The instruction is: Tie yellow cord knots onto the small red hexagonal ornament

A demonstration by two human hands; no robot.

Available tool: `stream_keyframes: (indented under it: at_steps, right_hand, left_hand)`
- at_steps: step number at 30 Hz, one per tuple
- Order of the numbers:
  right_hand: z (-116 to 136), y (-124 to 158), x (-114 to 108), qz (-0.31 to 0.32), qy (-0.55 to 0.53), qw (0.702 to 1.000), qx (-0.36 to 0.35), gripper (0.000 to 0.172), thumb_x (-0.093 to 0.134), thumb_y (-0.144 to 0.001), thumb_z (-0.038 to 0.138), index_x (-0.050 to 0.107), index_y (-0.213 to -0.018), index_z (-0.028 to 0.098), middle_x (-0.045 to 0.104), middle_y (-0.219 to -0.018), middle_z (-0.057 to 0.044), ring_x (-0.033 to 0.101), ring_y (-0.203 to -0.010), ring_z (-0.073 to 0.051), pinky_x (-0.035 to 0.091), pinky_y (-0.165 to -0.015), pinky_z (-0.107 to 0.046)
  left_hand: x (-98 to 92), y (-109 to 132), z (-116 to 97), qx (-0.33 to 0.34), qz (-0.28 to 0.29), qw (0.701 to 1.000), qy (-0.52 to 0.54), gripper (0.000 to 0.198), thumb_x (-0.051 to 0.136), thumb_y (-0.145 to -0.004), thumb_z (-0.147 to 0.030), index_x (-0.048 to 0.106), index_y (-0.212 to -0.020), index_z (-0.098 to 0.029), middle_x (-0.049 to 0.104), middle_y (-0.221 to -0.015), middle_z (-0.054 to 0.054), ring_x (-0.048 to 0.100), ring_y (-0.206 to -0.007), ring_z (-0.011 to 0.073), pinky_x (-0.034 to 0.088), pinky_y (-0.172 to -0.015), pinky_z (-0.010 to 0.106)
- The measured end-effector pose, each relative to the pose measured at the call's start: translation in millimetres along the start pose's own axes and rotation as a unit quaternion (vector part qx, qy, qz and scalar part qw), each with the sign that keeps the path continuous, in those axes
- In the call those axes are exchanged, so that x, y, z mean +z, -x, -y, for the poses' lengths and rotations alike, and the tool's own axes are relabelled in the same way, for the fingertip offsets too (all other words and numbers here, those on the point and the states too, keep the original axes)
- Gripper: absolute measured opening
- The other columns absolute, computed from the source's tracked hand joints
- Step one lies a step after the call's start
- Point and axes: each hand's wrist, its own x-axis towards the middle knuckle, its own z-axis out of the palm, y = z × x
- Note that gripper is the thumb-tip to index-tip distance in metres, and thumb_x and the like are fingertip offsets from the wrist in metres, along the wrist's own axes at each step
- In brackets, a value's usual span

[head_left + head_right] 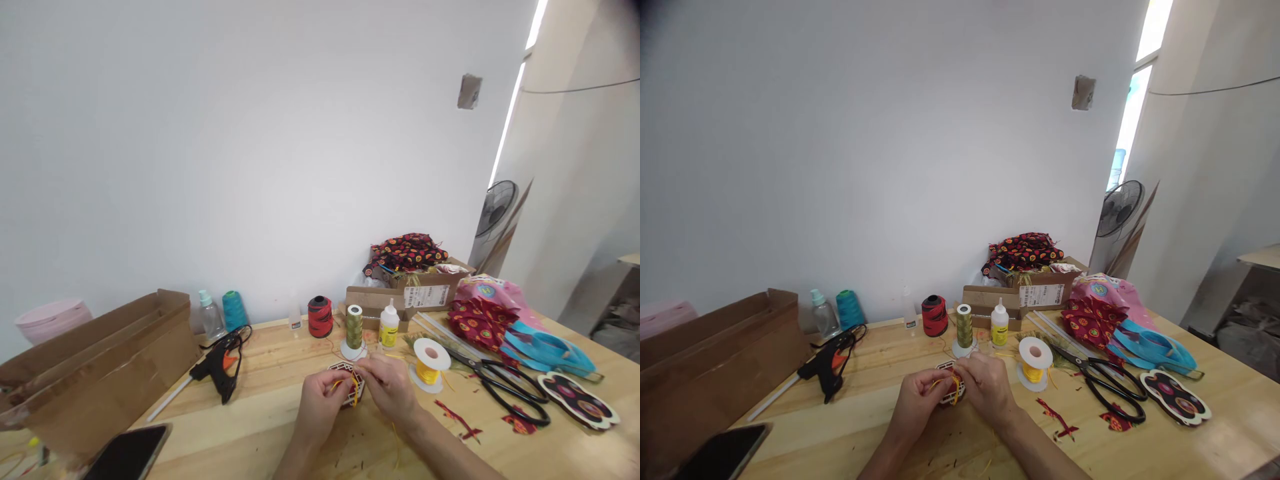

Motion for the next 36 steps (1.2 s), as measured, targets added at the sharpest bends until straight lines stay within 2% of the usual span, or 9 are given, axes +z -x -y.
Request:
stream_keyframes:
  at_steps: [5,8,19,27,31,33,36]
  right_hand:
    - [-1.2,0.2,1.8,-0.004,0.014,1.0,0.022,0.022,0.04,-0.077,0.021,0.059,-0.065,0.017,0.05,-0.05,0.0,0.045,-0.049,-0.01,0.032,-0.047,-0.019]
    - [-1.6,-0.3,2.8,-0.006,0.016,0.999,0.03,0.021,0.043,-0.076,0.021,0.06,-0.065,0.017,0.051,-0.05,0.0,0.045,-0.048,-0.009,0.032,-0.047,-0.019]
    - [-2.8,-1.2,1.2,-0.002,0.008,0.998,0.055,0.02,0.044,-0.075,0.023,0.062,-0.067,0.018,0.056,-0.052,-0.001,0.049,-0.049,-0.01,0.034,-0.048,-0.019]
    - [-3.8,-0.7,2.5,0.006,0.011,0.998,0.068,0.02,0.044,-0.075,0.024,0.062,-0.07,0.019,0.058,-0.054,-0.001,0.05,-0.051,-0.011,0.036,-0.049,-0.02]
    - [-0.2,-0.2,1.0,0.01,-0.024,0.998,0.059,0.018,0.044,-0.075,0.022,0.062,-0.071,0.019,0.06,-0.058,-0.002,0.053,-0.054,-0.013,0.039,-0.051,-0.022]
    - [0.5,0.0,0.6,-0.004,-0.047,0.998,0.049,0.016,0.047,-0.073,0.021,0.062,-0.07,0.019,0.061,-0.059,-0.004,0.053,-0.052,-0.015,0.04,-0.049,-0.024]
    - [-0.5,-0.3,1.5,-0.033,-0.05,0.997,0.044,0.014,0.049,-0.07,0.022,0.062,-0.067,0.019,0.06,-0.055,-0.005,0.052,-0.049,-0.017,0.04,-0.045,-0.027]
  left_hand:
    - [-1.7,-0.5,3.4,-0.008,-0.022,0.999,-0.03,0.018,0.055,-0.064,-0.025,0.064,-0.068,-0.01,0.066,-0.059,0.004,0.058,-0.053,0.0139,0.045,-0.05,0.02]
    - [-3.0,-0.2,3.1,-0.014,-0.032,0.999,-0.017,0.019,0.056,-0.063,-0.026,0.064,-0.069,-0.01,0.066,-0.06,0.004,0.059,-0.056,0.0154,0.046,-0.053,0.022]
    - [-1.0,-0.1,-4.4,-0.027,-0.046,0.999,-0.004,0.015,0.059,-0.06,-0.023,0.065,-0.067,-0.011,0.068,-0.062,0.004,0.06,-0.056,0.0154,0.048,-0.053,0.022]
    - [-3.1,-1.3,-0.1,-0.021,-0.027,0.999,0.003,0.016,0.058,-0.062,-0.024,0.065,-0.069,-0.011,0.068,-0.064,0.005,0.06,-0.057,0.0157,0.048,-0.053,0.022]
    - [-1.4,2.4,-2.4,-0.012,-0.051,0.998,-0.015,0.016,0.057,-0.061,-0.023,0.066,-0.068,-0.011,0.068,-0.065,0.006,0.06,-0.058,0.0175,0.048,-0.054,0.023]
    - [0.2,4.3,-5.0,-0.012,-0.057,0.998,-0.022,0.014,0.058,-0.059,-0.021,0.066,-0.063,-0.01,0.068,-0.063,0.007,0.061,-0.058,0.0187,0.048,-0.054,0.024]
    - [1.4,4.5,-7.4,-0.015,-0.059,0.998,-0.027,0.016,0.055,-0.061,-0.021,0.067,-0.067,-0.011,0.068,-0.063,0.007,0.061,-0.058,0.0187,0.049,-0.054,0.023]
